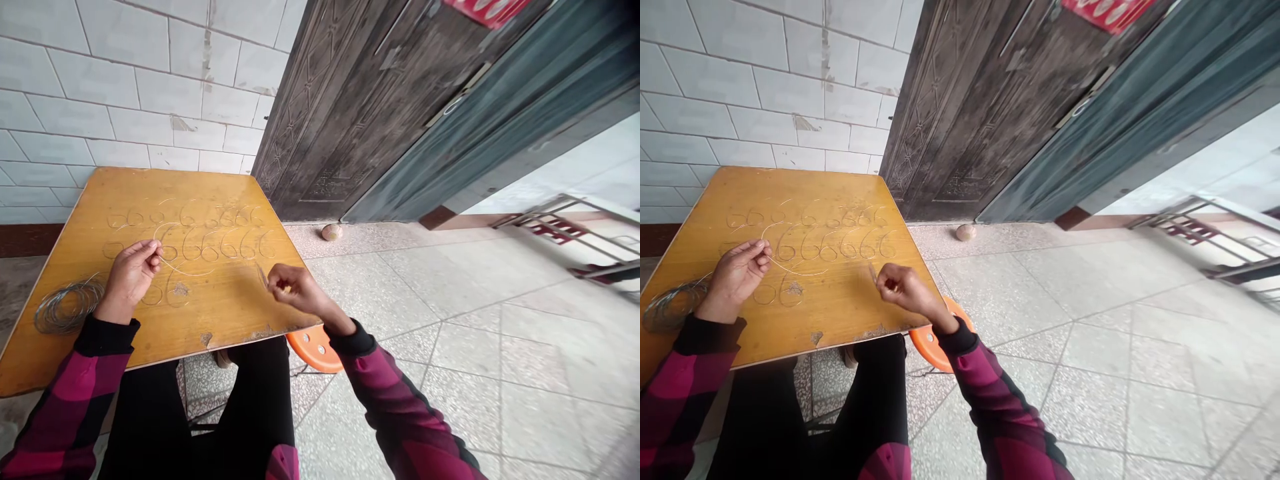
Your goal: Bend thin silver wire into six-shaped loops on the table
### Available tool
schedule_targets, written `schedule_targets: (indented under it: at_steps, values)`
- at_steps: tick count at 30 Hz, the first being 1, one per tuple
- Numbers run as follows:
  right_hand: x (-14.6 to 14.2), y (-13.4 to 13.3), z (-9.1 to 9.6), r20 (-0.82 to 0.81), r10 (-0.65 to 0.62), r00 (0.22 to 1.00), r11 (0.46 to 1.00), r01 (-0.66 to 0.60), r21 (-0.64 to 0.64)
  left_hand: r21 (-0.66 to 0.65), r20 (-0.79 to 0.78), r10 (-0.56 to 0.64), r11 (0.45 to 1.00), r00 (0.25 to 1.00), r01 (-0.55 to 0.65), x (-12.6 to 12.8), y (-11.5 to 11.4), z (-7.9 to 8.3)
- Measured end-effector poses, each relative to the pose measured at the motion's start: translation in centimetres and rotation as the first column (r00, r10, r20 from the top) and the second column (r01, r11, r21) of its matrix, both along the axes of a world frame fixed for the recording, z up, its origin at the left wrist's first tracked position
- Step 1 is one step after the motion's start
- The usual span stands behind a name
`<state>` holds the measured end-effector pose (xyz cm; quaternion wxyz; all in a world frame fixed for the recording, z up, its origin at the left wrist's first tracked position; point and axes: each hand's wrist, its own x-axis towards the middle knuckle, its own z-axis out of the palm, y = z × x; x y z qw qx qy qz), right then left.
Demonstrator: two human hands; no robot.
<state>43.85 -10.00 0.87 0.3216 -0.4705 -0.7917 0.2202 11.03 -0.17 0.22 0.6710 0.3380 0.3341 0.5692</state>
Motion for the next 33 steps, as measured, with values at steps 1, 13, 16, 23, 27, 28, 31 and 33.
schedule_targets:
  at_steps: [1, 13, 16, 23, 27, 28, 31, 33]
  values:
    - [0.7, 0.4, 0.4, -0.085, -0.039, 0.996, 0.999, 0.035, -0.04, 0.0, -0.001, 0.0, 1.0, 1.0, 0.0, 0.0, 0.0, -0.1]
    - [2.5, 8.8, 3.3, 0.553, -0.351, 0.756, 0.908, 0.13, 0.399, -0.004, -0.026, -0.015, 1.0, 1.0, 0.015, 0.1, 0.0, -0.4]
    - [1.4, 10.3, -0.1, 0.792, -0.188, 0.581, 0.971, -0.013, 0.239, -0.005, -0.037, -0.015, 1.0, 0.999, 0.015, 0.1, 0.0, -0.5]
    - [1.1, 10.7, -3.1, 0.887, -0.039, 0.46, 0.994, -0.072, 0.081, -0.009, -0.03, -0.023, 1.0, 0.999, 0.023, 0.2, -0.1, -0.5]
    - [0.4, 10.8, -1.6, 0.894, 0.024, 0.448, 0.997, -0.071, 0.009, -0.004, -0.036, -0.022, 1.0, 0.999, 0.022, 0.2, -0.1, -0.5]
    - [0.1, 10.9, -1.3, 0.899, 0.045, 0.436, 0.997, -0.077, -0.012, -0.004, -0.039, -0.024, 1.0, 0.999, 0.024, 0.2, -0.1, -0.5]
    - [-0.9, 11.4, -0.9, 0.923, 0.073, 0.378, 0.995, -0.092, -0.041, -0.003, -0.046, -0.028, 1.0, 0.999, 0.028, 0.2, -0.1, -0.6]
    - [-1.4, 11.8, -1.0, 0.937, 0.065, 0.344, 0.995, -0.098, -0.033, -0.004, -0.053, -0.029, 1.0, 0.998, 0.029, 0.2, 0.0, -0.6]
